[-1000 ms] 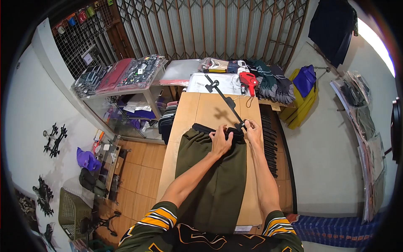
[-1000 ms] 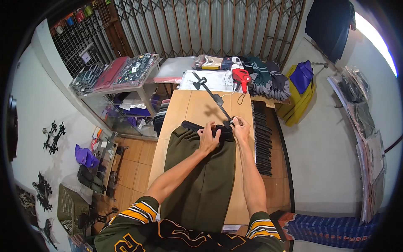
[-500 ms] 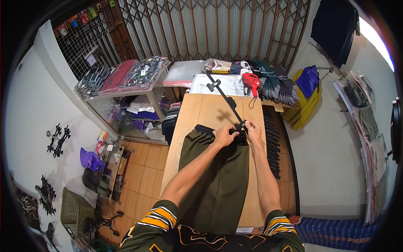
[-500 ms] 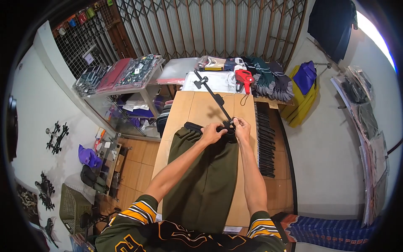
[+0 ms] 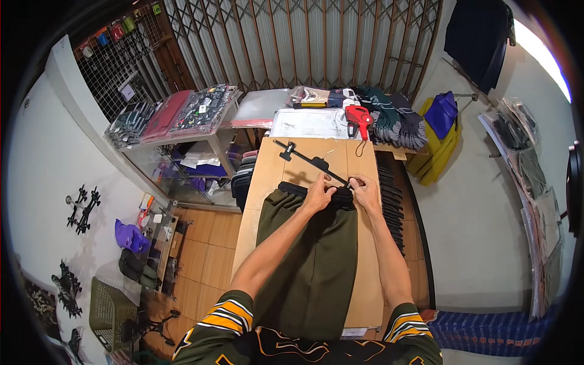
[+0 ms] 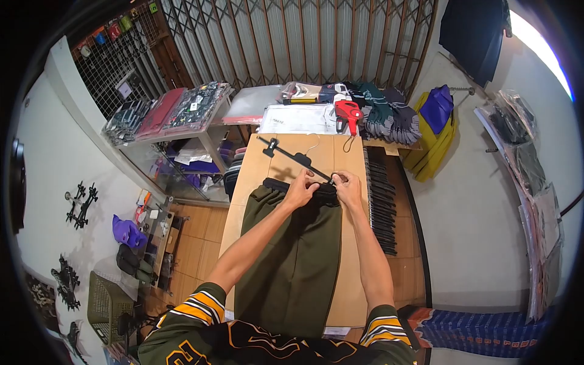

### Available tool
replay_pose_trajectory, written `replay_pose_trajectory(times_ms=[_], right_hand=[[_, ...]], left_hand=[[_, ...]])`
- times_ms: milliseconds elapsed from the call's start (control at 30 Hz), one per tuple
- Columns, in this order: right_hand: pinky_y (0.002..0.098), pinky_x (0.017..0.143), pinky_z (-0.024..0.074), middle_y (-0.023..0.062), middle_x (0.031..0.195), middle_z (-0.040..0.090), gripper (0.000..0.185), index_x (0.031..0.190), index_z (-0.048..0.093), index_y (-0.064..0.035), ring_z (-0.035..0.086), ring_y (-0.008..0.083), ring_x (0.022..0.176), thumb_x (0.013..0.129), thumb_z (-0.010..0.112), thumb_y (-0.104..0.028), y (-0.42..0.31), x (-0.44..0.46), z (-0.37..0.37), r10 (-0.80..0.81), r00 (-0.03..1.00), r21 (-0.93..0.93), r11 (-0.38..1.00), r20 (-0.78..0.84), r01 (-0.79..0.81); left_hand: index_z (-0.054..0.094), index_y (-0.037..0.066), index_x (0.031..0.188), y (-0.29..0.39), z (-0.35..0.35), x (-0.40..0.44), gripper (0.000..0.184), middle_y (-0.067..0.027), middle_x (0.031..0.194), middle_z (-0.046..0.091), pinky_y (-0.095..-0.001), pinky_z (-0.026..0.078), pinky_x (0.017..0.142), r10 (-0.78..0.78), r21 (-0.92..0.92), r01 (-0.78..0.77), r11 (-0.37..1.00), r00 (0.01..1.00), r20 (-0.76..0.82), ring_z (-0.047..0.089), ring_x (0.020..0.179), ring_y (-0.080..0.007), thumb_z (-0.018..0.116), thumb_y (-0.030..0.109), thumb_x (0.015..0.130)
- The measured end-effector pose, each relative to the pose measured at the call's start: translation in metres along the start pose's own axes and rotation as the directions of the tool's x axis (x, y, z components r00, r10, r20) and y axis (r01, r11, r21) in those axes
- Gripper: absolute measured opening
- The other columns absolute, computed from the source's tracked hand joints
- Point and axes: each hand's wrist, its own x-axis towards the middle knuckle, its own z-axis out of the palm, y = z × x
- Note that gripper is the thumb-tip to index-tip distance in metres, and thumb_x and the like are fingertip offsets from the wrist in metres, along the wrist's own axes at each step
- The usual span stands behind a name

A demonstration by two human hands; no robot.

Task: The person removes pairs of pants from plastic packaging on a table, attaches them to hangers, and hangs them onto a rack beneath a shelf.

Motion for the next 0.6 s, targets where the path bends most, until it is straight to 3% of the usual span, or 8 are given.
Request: replay_pose_trajectory(times_ms=[100, 200, 300, 333, 433, 600], right_hand=[[0.0282, 0.065, 0.0479, 0.0041, 0.077, 0.068, 0.018, 0.1, 0.072, 0.0034, 0.058, 0.0104, 0.069, 0.092, 0.07, -0.012, -0.006, 0.0, -0.003, -0.029, 0.999, -0.033, 0.999, 0.035, 0.03], [0.028, 0.063, 0.0471, 0.0037, 0.076, 0.067, 0.017, 0.099, 0.072, 0.0034, 0.057, 0.0101, 0.067, 0.092, 0.069, -0.012, -0.008, 0.002, -0.003, -0.025, 0.997, -0.033, 0.999, 0.072, 0.028], [0.0275, 0.062, 0.0465, 0.0032, 0.075, 0.066, 0.017, 0.099, 0.072, 0.0031, 0.057, 0.0097, 0.066, 0.092, 0.068, -0.012, -0.001, 0.006, -0.002, -0.025, 0.991, -0.038, 0.999, 0.135, 0.03], [0.0273, 0.062, 0.0463, 0.003, 0.075, 0.066, 0.017, 0.099, 0.072, 0.003, 0.056, 0.0096, 0.066, 0.092, 0.068, -0.012, -0.001, 0.006, -0.002, -0.028, 0.987, -0.042, 0.999, 0.159, 0.035], [0.0281, 0.063, 0.0463, 0.004, 0.074, 0.066, 0.019, 0.099, 0.072, 0.0036, 0.056, 0.0108, 0.066, 0.092, 0.068, -0.013, -0.002, 0.003, 0.0, -0.03, 0.987, -0.035, 0.999, 0.158, 0.036], [0.031, 0.065, 0.0475, 0.0069, 0.073, 0.064, 0.021, 0.1, 0.069, 0.0047, 0.057, 0.0138, 0.069, 0.093, 0.066, -0.015, -0.008, -0.008, 0.01, -0.082, 0.992, -0.065, 0.994, 0.101, 0.089]], left_hand=[[0.052, 0.004, 0.103, 0.001, 0.005, -0.005, 0.029, -0.0172, 0.087, 0.07, -0.0378, 0.051, 0.074, 0.042, -0.097, -0.053, 0.994, 0.992, -0.118, 0.069, 0.082, -0.0326, 0.075, 0.01, 0.085], [0.049, 0.004, 0.095, 0.005, 0.015, -0.016, 0.029, -0.0136, 0.08, 0.067, -0.0379, 0.049, 0.073, 0.014, -0.055, -0.03, 0.998, 0.966, -0.26, 0.066, 0.075, -0.0316, 0.076, 0.011, 0.085], [0.041, 0.002, 0.083, 0.001, 0.026, -0.016, 0.034, -0.006, 0.07, 0.049, -0.0309, 0.045, 0.065, 0.07, -0.082, -0.108, 0.991, 0.925, -0.374, 0.045, 0.066, -0.0155, 0.075, 0.008, 0.085], [0.042, 0.002, 0.084, -0.001, 0.029, -0.016, 0.034, -0.007, 0.07, 0.05, -0.0305, 0.045, 0.065, 0.071, -0.055, -0.102, 0.993, 0.913, -0.402, 0.045, 0.065, -0.0154, 0.075, 0.006, 0.085], [0.041, 0.002, 0.084, -0.006, 0.031, -0.015, 0.034, -0.0074, 0.069, 0.048, -0.03, 0.044, 0.065, 0.034, -0.082, -0.074, 0.994, 0.911, -0.412, 0.043, 0.065, -0.0157, 0.074, 0.007, 0.086], [0.048, 0.001, 0.088, -0.011, 0.022, -0.017, 0.028, -0.0113, 0.072, 0.057, -0.0331, 0.046, 0.065, 0.053, -0.1, -0.095, 0.99, 0.933, -0.355, 0.054, 0.063, -0.0193, 0.074, 0.012, 0.087]])
